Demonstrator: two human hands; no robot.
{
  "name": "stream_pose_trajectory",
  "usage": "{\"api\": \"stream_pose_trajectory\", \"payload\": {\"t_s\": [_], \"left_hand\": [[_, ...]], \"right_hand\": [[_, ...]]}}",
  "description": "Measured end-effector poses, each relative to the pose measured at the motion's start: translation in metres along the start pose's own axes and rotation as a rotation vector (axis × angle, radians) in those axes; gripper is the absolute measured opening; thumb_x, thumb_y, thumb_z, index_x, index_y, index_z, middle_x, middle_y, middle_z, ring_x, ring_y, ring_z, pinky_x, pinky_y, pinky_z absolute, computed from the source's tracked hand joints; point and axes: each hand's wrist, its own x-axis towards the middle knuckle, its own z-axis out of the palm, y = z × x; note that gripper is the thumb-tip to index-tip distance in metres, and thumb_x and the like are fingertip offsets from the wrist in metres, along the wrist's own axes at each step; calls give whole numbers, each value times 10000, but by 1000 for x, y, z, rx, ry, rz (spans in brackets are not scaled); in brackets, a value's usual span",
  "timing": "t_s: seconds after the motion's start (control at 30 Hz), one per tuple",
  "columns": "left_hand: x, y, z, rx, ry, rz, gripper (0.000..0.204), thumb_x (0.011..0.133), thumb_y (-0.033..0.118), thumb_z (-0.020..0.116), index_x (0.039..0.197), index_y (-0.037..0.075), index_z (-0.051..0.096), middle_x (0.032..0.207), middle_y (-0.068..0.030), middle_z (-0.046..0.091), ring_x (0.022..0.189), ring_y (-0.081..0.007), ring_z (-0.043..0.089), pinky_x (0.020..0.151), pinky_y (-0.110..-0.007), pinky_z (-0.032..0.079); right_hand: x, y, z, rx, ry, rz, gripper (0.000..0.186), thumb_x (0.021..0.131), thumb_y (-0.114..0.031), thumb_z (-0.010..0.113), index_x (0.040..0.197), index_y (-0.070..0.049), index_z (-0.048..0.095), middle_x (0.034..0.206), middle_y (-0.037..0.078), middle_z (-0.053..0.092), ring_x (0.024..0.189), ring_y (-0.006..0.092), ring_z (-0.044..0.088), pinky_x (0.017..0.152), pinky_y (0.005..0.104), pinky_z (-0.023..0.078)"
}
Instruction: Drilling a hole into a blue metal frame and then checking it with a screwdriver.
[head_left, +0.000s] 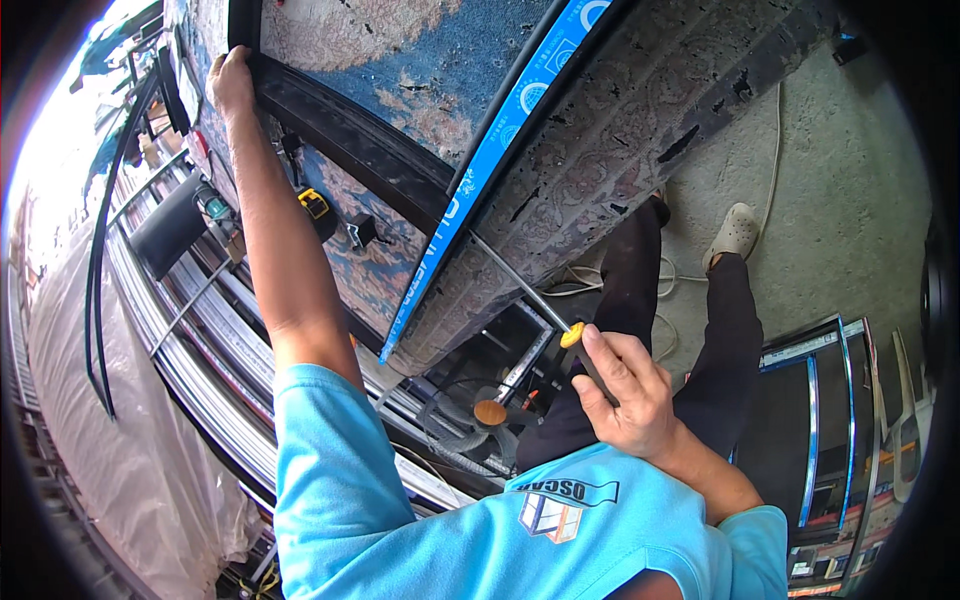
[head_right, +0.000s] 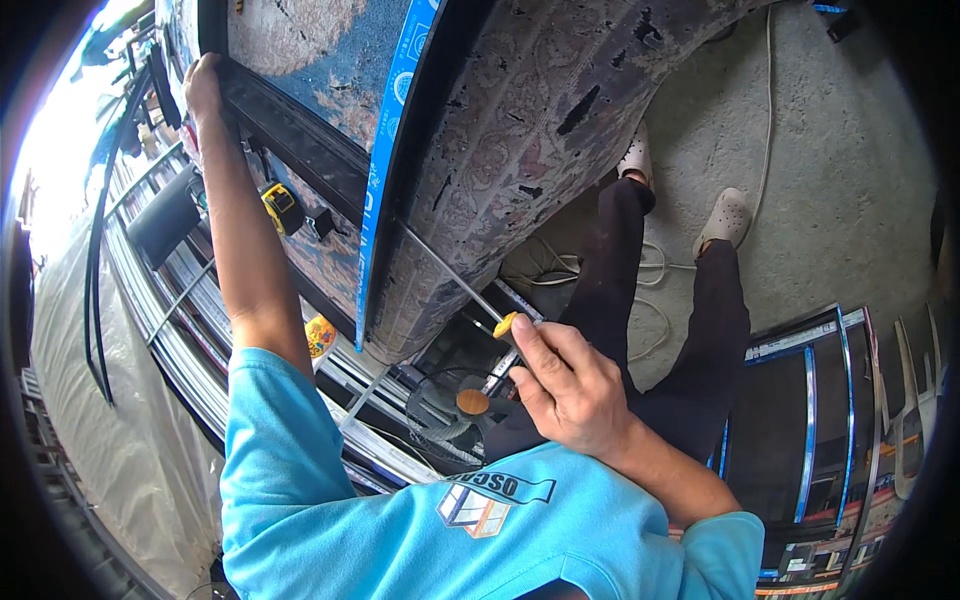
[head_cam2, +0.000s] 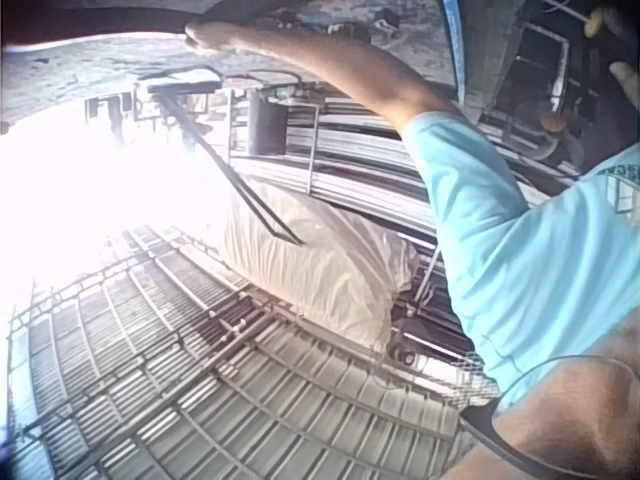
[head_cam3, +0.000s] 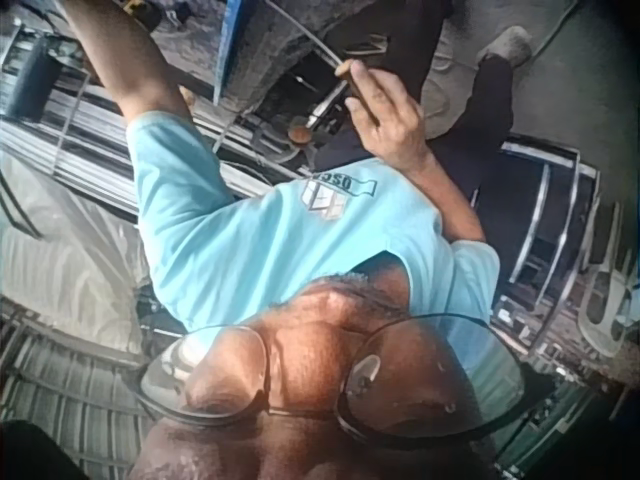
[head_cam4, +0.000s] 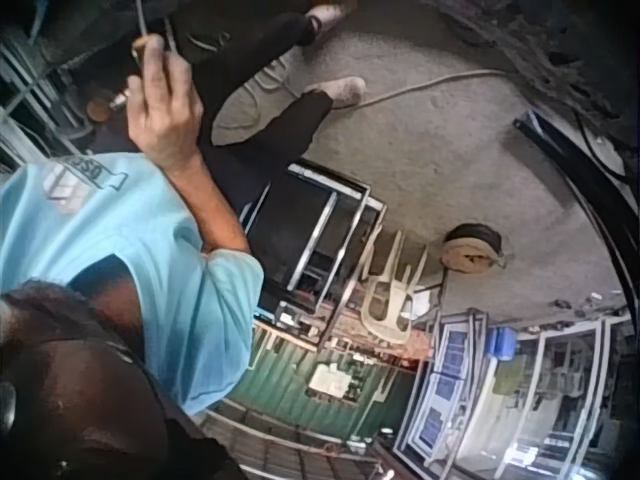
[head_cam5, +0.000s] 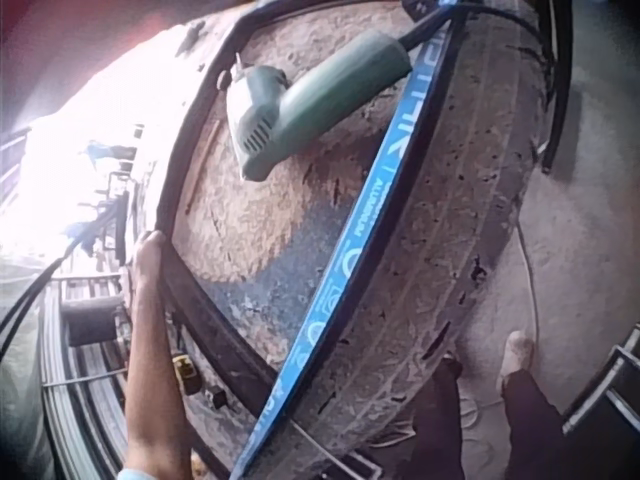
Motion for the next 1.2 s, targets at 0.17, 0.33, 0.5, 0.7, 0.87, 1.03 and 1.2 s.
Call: {"api": "stream_pose_trajectory", "payload": {"t_s": [0.17, 0.33, 0.5, 0.7, 0.87, 1.03, 1.2], "left_hand": [[-2, 4, -3, -43, -43, -57, 352, 779, 289, 701, 946, -17, 749, 827, -96, 706, 775, -192, 634, 764, -339, 495], [10, 4, -13, -27, -66, -88, 355, 781, 282, 706, 953, -27, 740, 841, -91, 700, 782, -188, 632, 758, -335, 495], [-11, 16, 4, -303, -87, -163, 342, 787, 278, 732, 950, -23, 744, 824, -62, 692, 723, -160, 623, 706, -320, 496], [-3, 6, -1, -128, -28, -27, 314, 789, 283, 738, 894, -12, 756, 754, -36, 667, 698, -137, 613, 689, -311, 497], [4, 2, -6, -62, -1, -14, 304, 779, 276, 750, 875, -12, 756, 767, -43, 670, 685, -139, 609, 688, -307, 499], [-30, 32, 12, -332, -93, -206, 222, 793, 191, 745, 896, -2, 702, 763, -62, 660, 637, -165, 621, 597, -308, 503], [-24, 31, -4, -400, -86, -183, 246, 792, 206, 744, 905, -9, 701, 762, -55, 657, 635, -161, 613, 604, -308, 500]], "right_hand": [[2, 6, 0, -86, 2, -100, 591, 846, -21, 724, 1420, -13, 584, 1025, 126, 650, 683, 243, 676, 567, 341, 581], [2, 17, 4, 181, -3, -66, 558, 886, -21, 688, 1431, -9, 570, 1056, 149, 682, 735, 231, 692, 608, 308, 581], [-14, 14, 5, 1639, -90, 869, 531, 1004, -140, 568, 1513, -33, 460, 1000, 155, 624, 570, 104, 508, 463, 219, 416], [8, 26, -15, 1352, -45, 806, 556, 913, -68, 654, 1442, 7, 497, 1041, 174, 645, 676, 152, 601, 536, 248, 490], [8, 4, 1, -167, 81, -105, 518, 825, 27, 689, 1339, -27, 655, 1065, 145, 704, 820, 284, 716, 709, 372, 597], [16, 18, -6, -181, 93, -148, 561, 768, 36, 707, 1322, -44, 680, 988, 125, 692, 653, 230, 656, 575, 329, 556], [29, -1, -23, -345, 29, -229, 583, 724, 2, 731, 1304, -56, 697, 979, 102, 682, 590, 180, 588, 510, 291, 508]]}}
